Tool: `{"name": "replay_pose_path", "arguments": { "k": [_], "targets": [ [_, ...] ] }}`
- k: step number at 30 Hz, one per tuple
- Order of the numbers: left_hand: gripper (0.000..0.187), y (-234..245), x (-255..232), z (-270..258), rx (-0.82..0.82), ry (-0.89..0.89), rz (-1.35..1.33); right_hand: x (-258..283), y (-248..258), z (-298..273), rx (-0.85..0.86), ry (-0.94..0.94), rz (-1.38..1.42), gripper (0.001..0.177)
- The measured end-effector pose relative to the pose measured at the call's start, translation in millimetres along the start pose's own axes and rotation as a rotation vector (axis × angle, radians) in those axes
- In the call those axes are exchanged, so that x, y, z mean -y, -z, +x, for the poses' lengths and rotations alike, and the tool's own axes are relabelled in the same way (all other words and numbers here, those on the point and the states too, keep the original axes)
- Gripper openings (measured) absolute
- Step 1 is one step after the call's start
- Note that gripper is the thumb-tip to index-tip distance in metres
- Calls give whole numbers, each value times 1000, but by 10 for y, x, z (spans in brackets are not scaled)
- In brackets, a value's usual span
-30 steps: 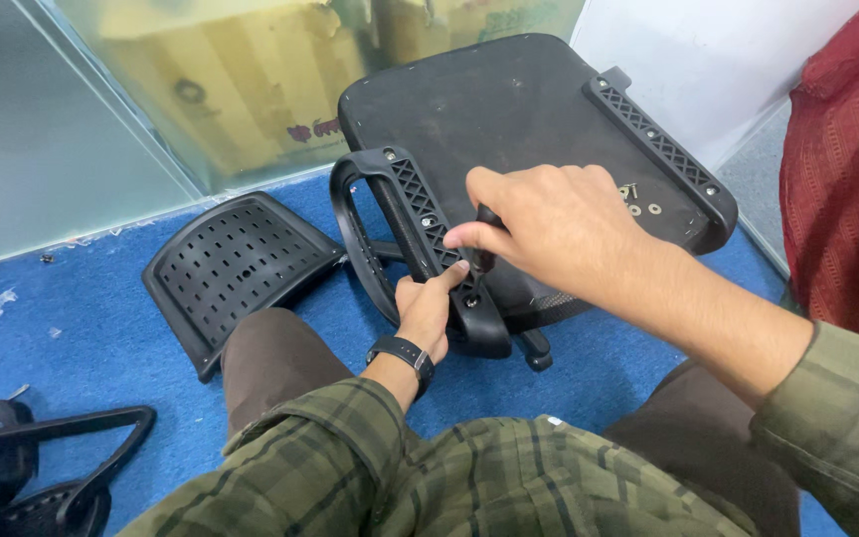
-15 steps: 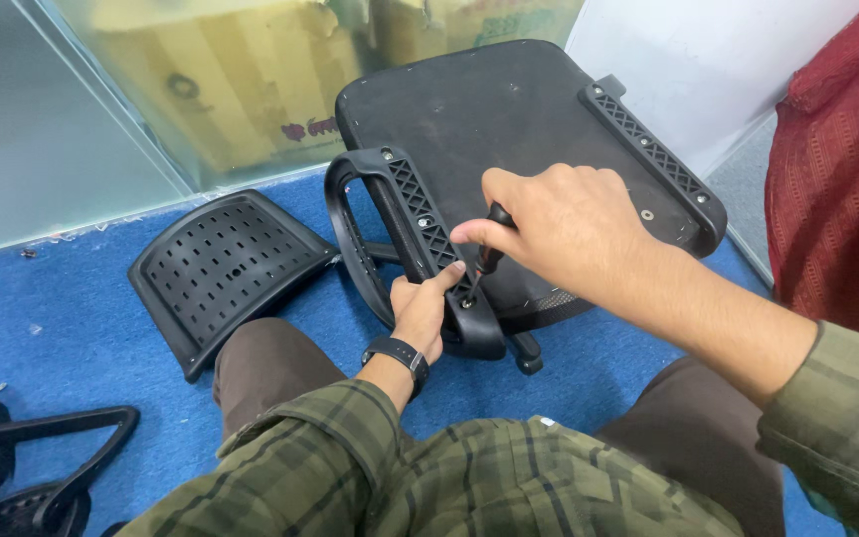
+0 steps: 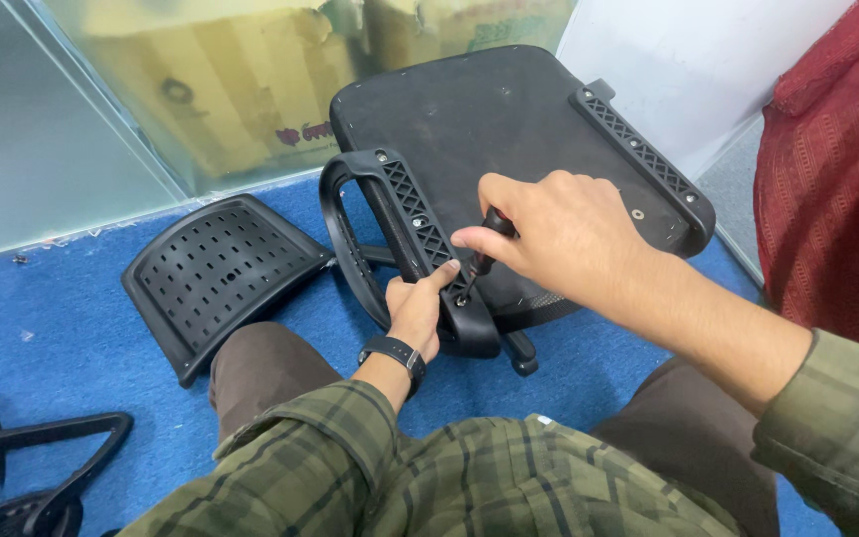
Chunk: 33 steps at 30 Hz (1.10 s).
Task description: The person uses a screwdriver to attach two black plastic armrests to an overturned office chair seat. They insert screws and washers into the mounting holes and tighten them by hand and with the tool. The chair remains upside down on the floor throughout the clip.
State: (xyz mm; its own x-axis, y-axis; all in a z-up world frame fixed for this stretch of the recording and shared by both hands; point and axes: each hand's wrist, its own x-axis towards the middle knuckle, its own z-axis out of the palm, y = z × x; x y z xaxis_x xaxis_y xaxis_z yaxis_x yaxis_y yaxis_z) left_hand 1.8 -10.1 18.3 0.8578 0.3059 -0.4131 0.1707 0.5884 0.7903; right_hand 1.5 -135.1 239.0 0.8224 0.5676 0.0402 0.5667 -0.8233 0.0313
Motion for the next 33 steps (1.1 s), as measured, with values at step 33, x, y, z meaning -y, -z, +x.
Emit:
{"name": "replay_pose_path", "arguments": {
  "k": [33],
  "targets": [
    [47,179,-522,50,173,171,852,-395,-383,-308,-308,-183,559,24]
  ]
}}
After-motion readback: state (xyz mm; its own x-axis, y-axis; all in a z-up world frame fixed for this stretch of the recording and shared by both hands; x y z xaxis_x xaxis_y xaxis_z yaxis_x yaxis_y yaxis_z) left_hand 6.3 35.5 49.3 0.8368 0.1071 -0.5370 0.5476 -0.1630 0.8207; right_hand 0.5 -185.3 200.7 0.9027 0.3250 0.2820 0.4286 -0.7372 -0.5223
